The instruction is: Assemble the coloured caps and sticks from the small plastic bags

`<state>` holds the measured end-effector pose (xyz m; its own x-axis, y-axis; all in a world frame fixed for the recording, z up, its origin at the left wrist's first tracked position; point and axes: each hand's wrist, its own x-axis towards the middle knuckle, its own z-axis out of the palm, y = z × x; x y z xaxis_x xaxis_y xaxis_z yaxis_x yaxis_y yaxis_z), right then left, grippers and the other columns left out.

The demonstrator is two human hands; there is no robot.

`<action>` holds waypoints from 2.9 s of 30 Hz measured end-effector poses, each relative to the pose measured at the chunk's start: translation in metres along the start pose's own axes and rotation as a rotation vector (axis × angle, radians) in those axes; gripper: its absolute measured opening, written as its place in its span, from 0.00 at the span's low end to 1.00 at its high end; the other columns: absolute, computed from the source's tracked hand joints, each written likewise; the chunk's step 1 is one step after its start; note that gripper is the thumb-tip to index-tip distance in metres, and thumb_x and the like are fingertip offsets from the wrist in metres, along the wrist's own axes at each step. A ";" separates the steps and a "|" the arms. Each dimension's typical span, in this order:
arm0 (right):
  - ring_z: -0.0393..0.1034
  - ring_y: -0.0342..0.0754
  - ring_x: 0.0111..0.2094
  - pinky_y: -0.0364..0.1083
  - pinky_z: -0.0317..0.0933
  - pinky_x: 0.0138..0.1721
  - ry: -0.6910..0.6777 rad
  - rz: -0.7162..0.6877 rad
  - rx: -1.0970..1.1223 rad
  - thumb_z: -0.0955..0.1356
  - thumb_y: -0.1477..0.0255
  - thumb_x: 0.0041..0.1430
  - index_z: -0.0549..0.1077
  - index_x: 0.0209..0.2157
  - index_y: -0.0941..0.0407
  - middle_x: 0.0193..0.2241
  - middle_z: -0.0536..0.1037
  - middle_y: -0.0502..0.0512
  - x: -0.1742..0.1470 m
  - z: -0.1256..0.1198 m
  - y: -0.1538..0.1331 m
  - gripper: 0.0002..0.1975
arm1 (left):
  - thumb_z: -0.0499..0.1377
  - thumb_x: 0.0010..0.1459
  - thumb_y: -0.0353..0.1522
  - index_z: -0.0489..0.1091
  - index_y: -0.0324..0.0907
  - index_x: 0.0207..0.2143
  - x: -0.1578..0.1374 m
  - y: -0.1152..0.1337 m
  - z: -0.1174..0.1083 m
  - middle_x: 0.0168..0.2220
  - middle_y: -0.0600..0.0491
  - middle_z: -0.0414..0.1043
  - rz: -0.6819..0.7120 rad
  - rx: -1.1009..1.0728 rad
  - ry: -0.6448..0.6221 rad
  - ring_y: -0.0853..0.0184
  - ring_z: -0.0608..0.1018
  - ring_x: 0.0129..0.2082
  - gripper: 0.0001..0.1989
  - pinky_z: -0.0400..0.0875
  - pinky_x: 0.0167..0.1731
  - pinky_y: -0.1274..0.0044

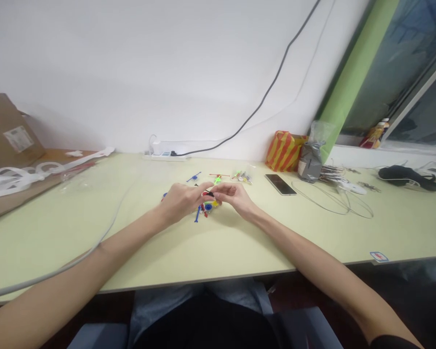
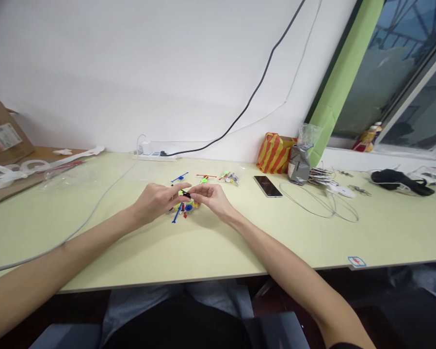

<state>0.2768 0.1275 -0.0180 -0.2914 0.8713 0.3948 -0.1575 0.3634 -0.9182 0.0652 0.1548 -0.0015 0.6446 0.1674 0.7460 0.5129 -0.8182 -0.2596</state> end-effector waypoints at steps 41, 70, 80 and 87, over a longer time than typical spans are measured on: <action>0.70 0.54 0.44 0.48 0.57 0.44 -0.198 -0.132 -1.652 0.63 0.81 0.64 0.80 0.38 0.58 0.38 0.81 0.63 0.111 -0.023 0.032 0.13 | 0.48 0.67 0.33 0.74 0.45 0.48 -0.020 -0.052 0.000 0.27 0.53 0.78 -0.528 0.066 -0.346 0.62 0.80 0.29 0.16 0.64 0.31 0.75; 0.66 0.52 0.45 0.49 0.56 0.49 -0.182 -0.181 -1.301 0.68 0.75 0.66 0.81 0.38 0.56 0.38 0.78 0.58 0.020 -0.019 0.017 0.07 | 0.47 0.64 0.30 0.74 0.44 0.42 -0.013 -0.034 0.013 0.42 0.49 0.78 -0.239 -0.221 -0.390 0.63 0.80 0.41 0.15 0.70 0.40 0.74; 0.67 0.51 0.41 0.49 0.58 0.47 0.102 -0.305 -1.084 0.69 0.74 0.65 0.78 0.34 0.56 0.36 0.79 0.56 0.019 -0.021 0.001 0.05 | 0.54 0.67 0.42 0.61 0.46 0.62 0.001 -0.006 0.007 0.48 0.49 0.76 -0.568 -0.569 -0.225 0.63 0.79 0.44 0.24 0.73 0.46 0.69; 0.70 0.49 0.41 0.49 0.62 0.47 0.161 -0.436 -0.816 0.67 0.70 0.68 0.79 0.39 0.52 0.37 0.79 0.54 0.014 0.001 -0.012 0.07 | 0.60 0.62 0.46 0.72 0.40 0.48 0.009 0.013 0.010 0.40 0.46 0.79 -0.741 -1.002 -0.137 0.61 0.82 0.40 0.21 0.77 0.41 0.70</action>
<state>0.2734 0.1353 -0.0013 -0.2187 0.6169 0.7561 0.5063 0.7341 -0.4525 0.0837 0.1514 -0.0045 0.4706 0.7719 0.4275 0.1594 -0.5509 0.8192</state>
